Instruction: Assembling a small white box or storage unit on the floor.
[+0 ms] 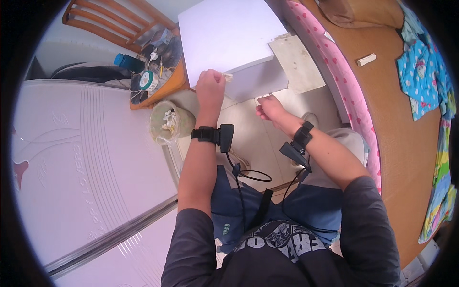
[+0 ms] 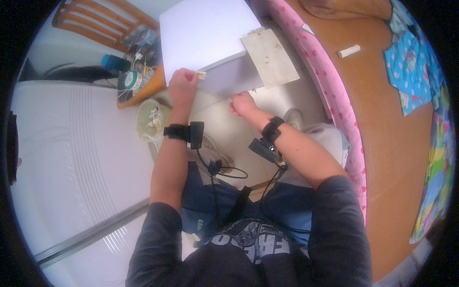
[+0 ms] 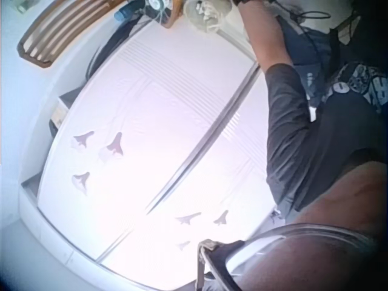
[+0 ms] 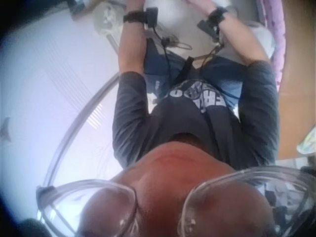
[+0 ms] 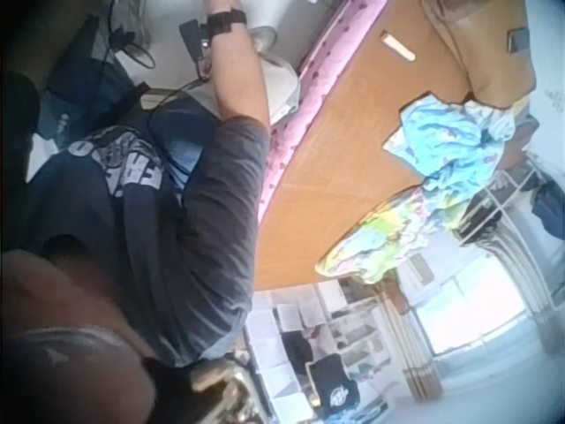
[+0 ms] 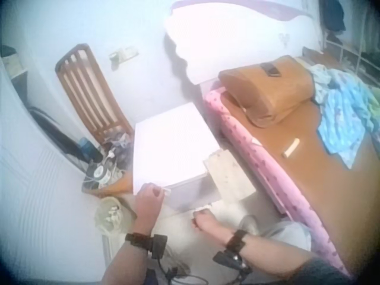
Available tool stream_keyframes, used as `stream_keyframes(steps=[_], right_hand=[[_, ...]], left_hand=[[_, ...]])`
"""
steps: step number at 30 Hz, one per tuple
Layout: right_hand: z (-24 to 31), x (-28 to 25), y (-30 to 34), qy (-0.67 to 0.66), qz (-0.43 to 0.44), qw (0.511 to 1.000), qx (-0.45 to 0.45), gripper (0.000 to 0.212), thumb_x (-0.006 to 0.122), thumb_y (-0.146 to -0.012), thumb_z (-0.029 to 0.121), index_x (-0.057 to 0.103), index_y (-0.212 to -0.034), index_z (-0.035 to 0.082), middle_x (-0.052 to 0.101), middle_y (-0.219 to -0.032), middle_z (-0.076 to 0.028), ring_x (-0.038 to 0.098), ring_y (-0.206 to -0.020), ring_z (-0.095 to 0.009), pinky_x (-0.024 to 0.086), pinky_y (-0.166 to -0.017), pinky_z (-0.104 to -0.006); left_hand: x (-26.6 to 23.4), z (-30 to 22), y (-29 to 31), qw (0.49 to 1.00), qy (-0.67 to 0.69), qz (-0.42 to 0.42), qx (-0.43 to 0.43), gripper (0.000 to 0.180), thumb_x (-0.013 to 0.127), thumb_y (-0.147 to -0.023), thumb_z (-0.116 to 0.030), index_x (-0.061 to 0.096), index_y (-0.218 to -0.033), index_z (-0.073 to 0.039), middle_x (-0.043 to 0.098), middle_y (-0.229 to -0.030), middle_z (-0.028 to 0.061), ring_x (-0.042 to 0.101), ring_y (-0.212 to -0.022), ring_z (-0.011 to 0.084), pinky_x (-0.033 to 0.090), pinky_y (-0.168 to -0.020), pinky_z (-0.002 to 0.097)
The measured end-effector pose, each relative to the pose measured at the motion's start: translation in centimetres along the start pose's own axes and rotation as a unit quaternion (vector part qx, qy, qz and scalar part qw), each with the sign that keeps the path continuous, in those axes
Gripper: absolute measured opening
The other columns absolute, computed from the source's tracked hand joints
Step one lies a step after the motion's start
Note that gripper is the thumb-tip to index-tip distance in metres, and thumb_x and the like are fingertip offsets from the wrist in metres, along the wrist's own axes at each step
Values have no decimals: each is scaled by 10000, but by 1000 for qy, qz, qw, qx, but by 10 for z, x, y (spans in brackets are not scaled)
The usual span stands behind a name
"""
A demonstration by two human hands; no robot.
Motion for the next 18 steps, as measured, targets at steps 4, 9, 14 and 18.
stream_keyframes(steps=[4, 9, 14, 18], right_hand=[[-1, -1, 2, 8, 2, 1000, 5, 289, 411, -844, 189, 426, -1015, -43, 526, -822, -76, 525, -639, -112, 435, -522, -226], [1, 0, 6, 10, 4, 1000, 7, 272, 397, -858, 186, 430, -1008, -39, 520, -808, -70, 519, -631, -109, 433, -523, -222], [1, 1, 6, 12, 8, 1000, 6, 273, 397, -858, 189, 428, -1007, -37, 521, -807, -67, 518, -629, -102, 434, -523, -219], [-3, 1, 5, 15, 15, 1000, 13, 270, 398, -857, 192, 427, -1002, -34, 520, -807, -68, 519, -627, -101, 434, -519, -218]], left_hand=[[0, 4, 0, 1000, 26, -5, -8, 139, 627, -691, -176, 549, -684, -61, 545, -685, 86, 547, -650, 253, 436, -599, 361], [3, 5, -1, 1000, 5, -11, 10, 129, 626, -691, -165, 546, -681, -63, 545, -677, 85, 549, -646, 250, 435, -589, 361], [4, 3, -1, 1000, 13, -15, 11, 125, 626, -688, -157, 545, -682, -62, 543, -671, 84, 550, -640, 247, 436, -584, 359], [7, 3, -2, 1000, 26, -11, 3, 126, 627, -683, -151, 540, -677, -60, 544, -672, 84, 548, -636, 249, 434, -581, 358]])
Point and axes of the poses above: each hand's wrist, its own y-axis away from the middle knuckle, its own x-axis out of the palm, z = x × y, the point moved 9 cm from there along -y, towards the middle knuckle
